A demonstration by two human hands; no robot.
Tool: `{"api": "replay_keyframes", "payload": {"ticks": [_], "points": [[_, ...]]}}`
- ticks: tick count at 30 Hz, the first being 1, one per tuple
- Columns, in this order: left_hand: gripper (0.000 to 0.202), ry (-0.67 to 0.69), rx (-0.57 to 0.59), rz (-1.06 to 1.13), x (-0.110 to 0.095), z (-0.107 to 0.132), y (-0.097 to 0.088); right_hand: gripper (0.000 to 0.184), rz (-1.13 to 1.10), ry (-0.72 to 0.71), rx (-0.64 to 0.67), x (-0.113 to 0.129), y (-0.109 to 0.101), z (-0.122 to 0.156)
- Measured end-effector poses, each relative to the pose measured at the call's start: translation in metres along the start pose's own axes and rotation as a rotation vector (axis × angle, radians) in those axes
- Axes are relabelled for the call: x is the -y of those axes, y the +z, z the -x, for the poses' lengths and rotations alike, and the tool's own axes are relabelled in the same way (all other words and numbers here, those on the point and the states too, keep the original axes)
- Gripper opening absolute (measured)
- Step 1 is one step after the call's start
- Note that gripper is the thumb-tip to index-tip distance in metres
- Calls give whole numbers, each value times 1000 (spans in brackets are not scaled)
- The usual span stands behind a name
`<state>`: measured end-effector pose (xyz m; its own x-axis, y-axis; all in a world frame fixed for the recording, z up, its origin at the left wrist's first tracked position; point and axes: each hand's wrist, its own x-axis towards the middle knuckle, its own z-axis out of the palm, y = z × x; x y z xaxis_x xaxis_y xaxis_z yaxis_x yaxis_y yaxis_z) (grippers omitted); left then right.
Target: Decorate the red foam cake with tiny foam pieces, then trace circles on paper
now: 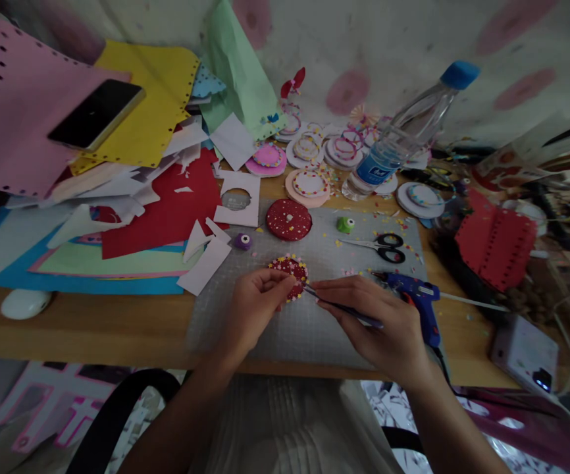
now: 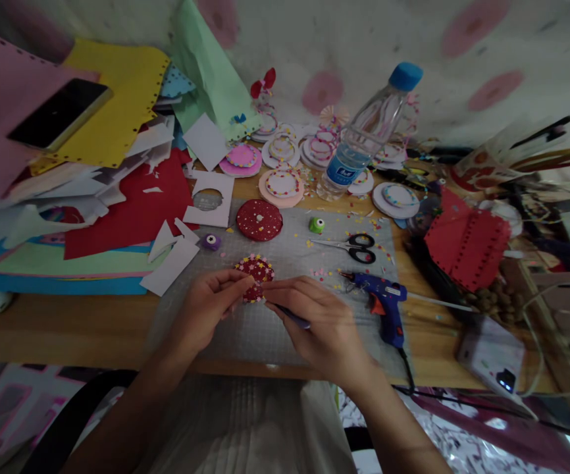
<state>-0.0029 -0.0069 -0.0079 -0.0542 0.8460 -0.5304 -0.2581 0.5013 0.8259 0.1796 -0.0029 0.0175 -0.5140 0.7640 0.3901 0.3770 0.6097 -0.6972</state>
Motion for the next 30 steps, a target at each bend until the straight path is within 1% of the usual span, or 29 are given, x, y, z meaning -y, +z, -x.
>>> {"api": "replay_keyframes", "payload": {"ticks": [3, 7, 23, 30], "points": [[18, 2, 3, 3, 0, 0, 0, 26, -9, -23, 20, 0, 0, 0], [18, 3, -1, 0, -1, 1, 0, 25, -5, -42, 7, 3, -2, -1], [16, -12, 25, -16, 0, 1, 0, 25, 10, 19, 7, 2, -2, 0], [16, -9, 23, -18, -2, 2, 0, 24, 29, 12, -7, 1, -1, -1]]}}
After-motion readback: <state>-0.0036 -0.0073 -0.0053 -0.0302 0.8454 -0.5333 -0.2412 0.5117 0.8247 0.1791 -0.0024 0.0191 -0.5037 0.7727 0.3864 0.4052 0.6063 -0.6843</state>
